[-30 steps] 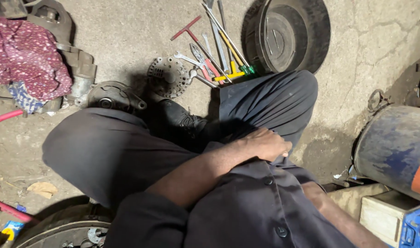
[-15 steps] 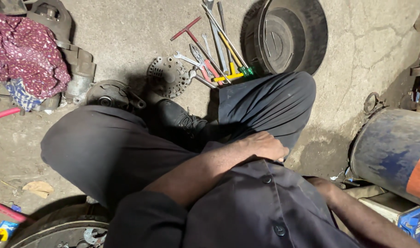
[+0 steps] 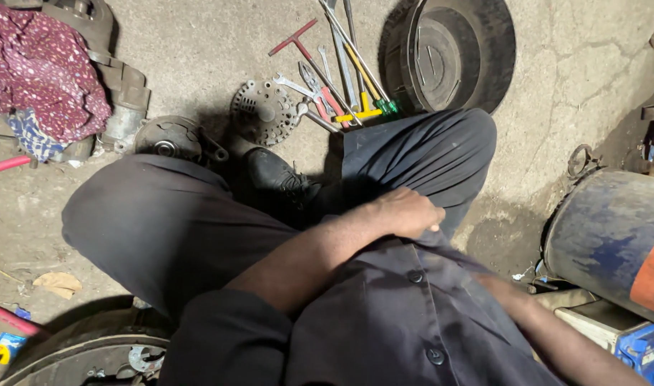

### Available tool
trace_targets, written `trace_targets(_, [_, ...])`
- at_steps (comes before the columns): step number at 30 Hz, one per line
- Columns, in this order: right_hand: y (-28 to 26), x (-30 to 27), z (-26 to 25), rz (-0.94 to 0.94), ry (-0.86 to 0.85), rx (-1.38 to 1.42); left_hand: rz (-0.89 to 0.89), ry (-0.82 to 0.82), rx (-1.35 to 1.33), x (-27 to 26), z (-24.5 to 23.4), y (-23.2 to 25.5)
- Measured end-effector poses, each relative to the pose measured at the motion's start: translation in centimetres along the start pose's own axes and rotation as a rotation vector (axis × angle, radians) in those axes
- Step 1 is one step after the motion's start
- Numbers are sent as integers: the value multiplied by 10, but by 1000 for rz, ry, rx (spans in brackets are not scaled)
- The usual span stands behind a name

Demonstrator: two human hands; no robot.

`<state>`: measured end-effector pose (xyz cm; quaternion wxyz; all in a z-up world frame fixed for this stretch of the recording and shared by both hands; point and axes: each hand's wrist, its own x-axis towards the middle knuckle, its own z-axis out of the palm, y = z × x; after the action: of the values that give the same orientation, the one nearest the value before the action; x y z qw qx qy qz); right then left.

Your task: The person disassembles an alternator by hand and with a wrench, then removes the internal stator. They use a hammer and a punch to tap out the internal components, separating the metal housing from the electrical windings.

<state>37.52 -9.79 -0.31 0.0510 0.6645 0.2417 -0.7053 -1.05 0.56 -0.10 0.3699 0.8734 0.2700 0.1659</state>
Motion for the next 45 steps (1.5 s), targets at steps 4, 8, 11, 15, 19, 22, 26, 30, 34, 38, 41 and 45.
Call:
trace_targets(4, [31, -58, 61, 0, -14, 23, -24, 65, -46, -7, -1, -7])
trace_targets(8, [-36, -28, 35, 18, 32, -58, -37, 83, -116, -8, -1, -9])
trace_targets(11, [-28, -19, 20, 27, 5, -328, -33, 30, 0, -6, 7, -17])
trace_targets(15, [-76, -79, 101, -166, 49, -1454, 12, 11, 49, -2, 18, -25])
trace_targets(19, [-76, -83, 114, -222, 229, -1074, 11, 43, 31, -4, 17, -27])
trace_targets(22, [-71, -84, 122, -248, 324, -814, 3, 49, 1, -9, 13, -27])
trace_targets(26, [-68, -105, 131, -265, 447, -474, -32, 0, -12, -15, 2, -21])
trace_targets(30, [-128, -167, 135, -441, 355, -693, -35, 46, 10, -6, 31, -50])
trace_targets(34, [-181, -161, 157, -515, 391, -104, -159, 561, -923, 0, 17, -71])
trace_targets(38, [-238, -107, 205, -730, 117, 201, -300, 675, -1719, -25, -23, -69])
trace_targets(41, [-266, -83, 238, -747, -5, 136, -254, 680, -1820, -48, -51, -53])
trace_targets(45, [-290, -72, 244, -725, -62, 51, -127, 708, -1840, -50, -33, -84])
